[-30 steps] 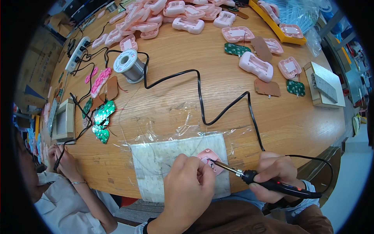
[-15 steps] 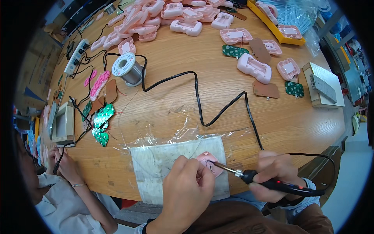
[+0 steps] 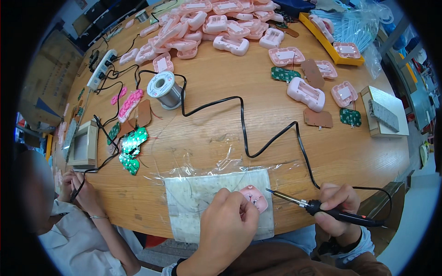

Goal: The person uses a soldering iron to attach wires to small pink plastic housings on a workbench. They repeatedly pick up a housing, apply solder to contact points, and place the finished unit aside. Another person works nearby on similar items.

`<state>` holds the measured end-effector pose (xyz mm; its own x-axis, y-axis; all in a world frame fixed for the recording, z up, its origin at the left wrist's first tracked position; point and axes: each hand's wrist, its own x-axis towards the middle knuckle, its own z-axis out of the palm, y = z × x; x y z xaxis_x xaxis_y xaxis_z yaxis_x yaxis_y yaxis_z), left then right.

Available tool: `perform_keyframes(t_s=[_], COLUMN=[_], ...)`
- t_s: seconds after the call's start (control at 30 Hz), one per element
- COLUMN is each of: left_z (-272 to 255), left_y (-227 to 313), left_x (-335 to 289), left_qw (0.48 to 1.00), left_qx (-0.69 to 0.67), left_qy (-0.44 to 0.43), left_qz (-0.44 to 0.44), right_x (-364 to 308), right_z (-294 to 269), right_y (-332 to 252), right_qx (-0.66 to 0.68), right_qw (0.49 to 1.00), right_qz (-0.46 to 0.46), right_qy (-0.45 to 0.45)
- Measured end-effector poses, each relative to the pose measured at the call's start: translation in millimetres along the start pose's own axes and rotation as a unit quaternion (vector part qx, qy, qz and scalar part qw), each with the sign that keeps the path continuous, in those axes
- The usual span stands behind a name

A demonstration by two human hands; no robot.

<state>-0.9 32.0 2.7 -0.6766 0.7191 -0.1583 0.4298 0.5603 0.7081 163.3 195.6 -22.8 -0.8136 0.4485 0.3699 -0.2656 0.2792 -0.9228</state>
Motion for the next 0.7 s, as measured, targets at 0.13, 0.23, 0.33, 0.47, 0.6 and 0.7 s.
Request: perform_keyframes(t_s=[0.13, 0.23, 0.33, 0.47, 0.6, 0.7], left_z=[-1, 0, 0, -2, -6, -16], left_y=[0, 4, 9, 11, 4, 6], left_x=[1, 1, -3, -12, -15, -7], left_qw=[1.000, 1.000, 0.996, 0.978, 0.974, 0.967], left_qx=[0.005, 0.024, 0.087, 0.188, 0.202, 0.227], left_qy=[-0.014, -0.003, 0.008, 0.054, -0.005, -0.012], left_qz=[-0.015, -0.007, 0.009, 0.076, 0.107, 0.113], right_x=[-7, -13, -20, -26, -30, -34], right_z=[-1, -2, -4, -8, -11, -13], right_y=[0, 1, -1, 1, 4, 6], right_qx=[0.019, 0.021, 0.021, 0.033, 0.054, 0.054], right_qw=[1.000, 0.999, 0.998, 0.996, 0.992, 0.991], right_qz=[0.004, 0.007, 0.023, 0.017, 0.033, 0.027], right_qy=[0.016, 0.031, 0.049, 0.085, 0.109, 0.120])
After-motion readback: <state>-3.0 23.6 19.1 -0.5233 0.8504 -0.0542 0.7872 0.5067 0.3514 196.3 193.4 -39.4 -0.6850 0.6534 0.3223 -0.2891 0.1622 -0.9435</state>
